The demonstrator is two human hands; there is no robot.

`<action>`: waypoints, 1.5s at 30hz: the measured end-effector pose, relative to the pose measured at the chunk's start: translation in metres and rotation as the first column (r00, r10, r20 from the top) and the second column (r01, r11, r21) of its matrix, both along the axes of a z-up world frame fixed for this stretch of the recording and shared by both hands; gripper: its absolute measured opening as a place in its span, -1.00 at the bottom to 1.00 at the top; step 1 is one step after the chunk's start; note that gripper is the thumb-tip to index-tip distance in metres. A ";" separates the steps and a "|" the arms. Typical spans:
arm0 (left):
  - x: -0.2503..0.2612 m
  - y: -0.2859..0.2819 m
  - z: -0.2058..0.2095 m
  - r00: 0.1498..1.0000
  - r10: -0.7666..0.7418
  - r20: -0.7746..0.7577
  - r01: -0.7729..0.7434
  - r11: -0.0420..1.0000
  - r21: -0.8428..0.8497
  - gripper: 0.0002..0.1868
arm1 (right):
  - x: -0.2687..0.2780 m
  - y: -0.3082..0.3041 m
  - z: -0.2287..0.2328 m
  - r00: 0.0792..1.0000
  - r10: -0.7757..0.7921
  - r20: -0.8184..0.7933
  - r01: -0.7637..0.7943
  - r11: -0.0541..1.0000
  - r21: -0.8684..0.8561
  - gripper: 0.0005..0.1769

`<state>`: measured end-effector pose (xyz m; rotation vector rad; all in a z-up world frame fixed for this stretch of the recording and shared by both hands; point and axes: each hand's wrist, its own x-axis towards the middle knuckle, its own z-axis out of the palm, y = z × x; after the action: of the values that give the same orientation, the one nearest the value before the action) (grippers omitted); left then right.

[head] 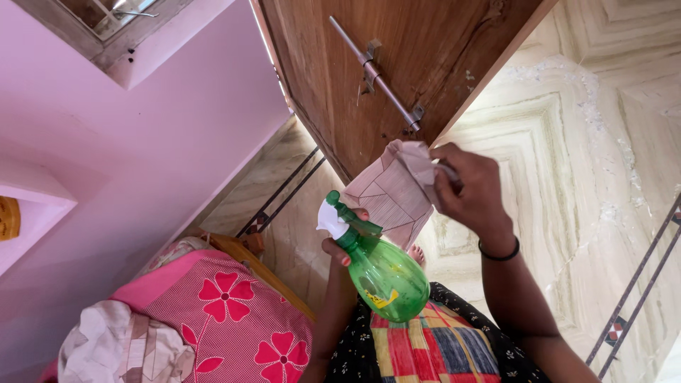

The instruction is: The person cleans a wooden door and a window frame using a spray bottle and a cloth. They spray the surfaces and wipe them down, moving from the door handle to the window frame.

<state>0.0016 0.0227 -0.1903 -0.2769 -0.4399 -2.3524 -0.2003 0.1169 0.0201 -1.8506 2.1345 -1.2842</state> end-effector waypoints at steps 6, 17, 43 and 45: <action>-0.004 0.005 -0.003 0.998 -0.021 -0.057 0.020 1.000 -0.016 -0.02 | 0.041 0.001 -0.012 0.901 0.435 -0.010 -0.414 0.865 0.282 -0.48; 0.012 0.027 0.004 0.943 -0.245 -0.223 0.206 0.961 -0.187 -0.04 | -0.013 0.010 -0.077 0.555 0.406 0.726 -0.361 0.904 -0.230 -0.44; 0.009 0.009 0.012 0.717 0.109 0.689 0.188 0.921 -0.341 -0.06 | 0.001 0.037 -0.190 -0.345 0.139 0.928 -0.057 0.984 -0.168 -0.31; 0.005 0.007 0.043 0.735 0.153 0.660 0.191 0.888 -0.419 -0.07 | -0.002 0.037 -0.199 -0.430 0.161 0.888 0.081 0.987 -0.140 -0.41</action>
<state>0.0068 0.0295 -0.1475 0.4087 -1.3742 -2.2719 -0.2020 0.1535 -0.1791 0.0154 0.6951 -1.8148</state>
